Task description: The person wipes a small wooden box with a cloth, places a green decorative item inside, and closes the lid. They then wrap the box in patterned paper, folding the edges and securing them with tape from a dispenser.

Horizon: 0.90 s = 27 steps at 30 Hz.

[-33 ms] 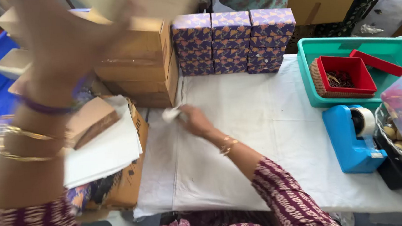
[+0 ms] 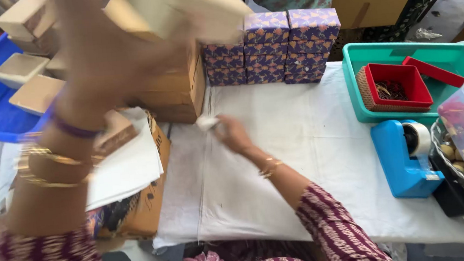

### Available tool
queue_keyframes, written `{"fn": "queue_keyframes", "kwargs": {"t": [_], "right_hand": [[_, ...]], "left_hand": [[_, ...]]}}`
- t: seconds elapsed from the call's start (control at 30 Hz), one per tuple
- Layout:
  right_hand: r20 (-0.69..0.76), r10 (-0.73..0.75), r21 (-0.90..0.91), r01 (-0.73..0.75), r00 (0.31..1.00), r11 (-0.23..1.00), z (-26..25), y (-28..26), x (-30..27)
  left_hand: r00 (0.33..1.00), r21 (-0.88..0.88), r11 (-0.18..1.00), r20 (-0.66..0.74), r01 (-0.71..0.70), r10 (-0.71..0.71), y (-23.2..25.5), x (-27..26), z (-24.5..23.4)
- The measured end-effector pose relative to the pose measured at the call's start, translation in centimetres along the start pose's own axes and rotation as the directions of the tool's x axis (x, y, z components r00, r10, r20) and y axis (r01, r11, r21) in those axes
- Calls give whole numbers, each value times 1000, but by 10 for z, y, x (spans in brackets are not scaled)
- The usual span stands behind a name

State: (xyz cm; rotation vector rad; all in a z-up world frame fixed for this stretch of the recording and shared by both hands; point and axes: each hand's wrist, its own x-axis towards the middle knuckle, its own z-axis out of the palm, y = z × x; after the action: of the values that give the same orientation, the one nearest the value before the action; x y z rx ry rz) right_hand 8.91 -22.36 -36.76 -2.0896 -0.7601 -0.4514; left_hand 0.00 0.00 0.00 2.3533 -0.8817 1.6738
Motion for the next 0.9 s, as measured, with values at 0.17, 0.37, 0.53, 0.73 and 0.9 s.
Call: {"fn": "queue_keyframes", "kwargs": {"t": [0.17,0.37,0.53,0.73,0.9], "right_hand": [[-433,205,-156,-297,878,942,-136,13,-50],[292,330,-228,-270,898,935,-126,0,-161],[572,44,54,-91,819,994,-178,-78,-161],[-104,406,196,-381,908,903,-230,5,-95],[-399,287,63,-286,871,956,-167,92,-65]], "left_hand": [[998,-687,725,57,55,-22,135,9,36],[892,-749,487,337,449,-303,209,-87,197],[764,-703,303,574,644,-295,228,-183,289],[692,-594,388,696,705,-191,197,-215,299],[553,-463,404,821,789,-141,183,-221,297]]}}
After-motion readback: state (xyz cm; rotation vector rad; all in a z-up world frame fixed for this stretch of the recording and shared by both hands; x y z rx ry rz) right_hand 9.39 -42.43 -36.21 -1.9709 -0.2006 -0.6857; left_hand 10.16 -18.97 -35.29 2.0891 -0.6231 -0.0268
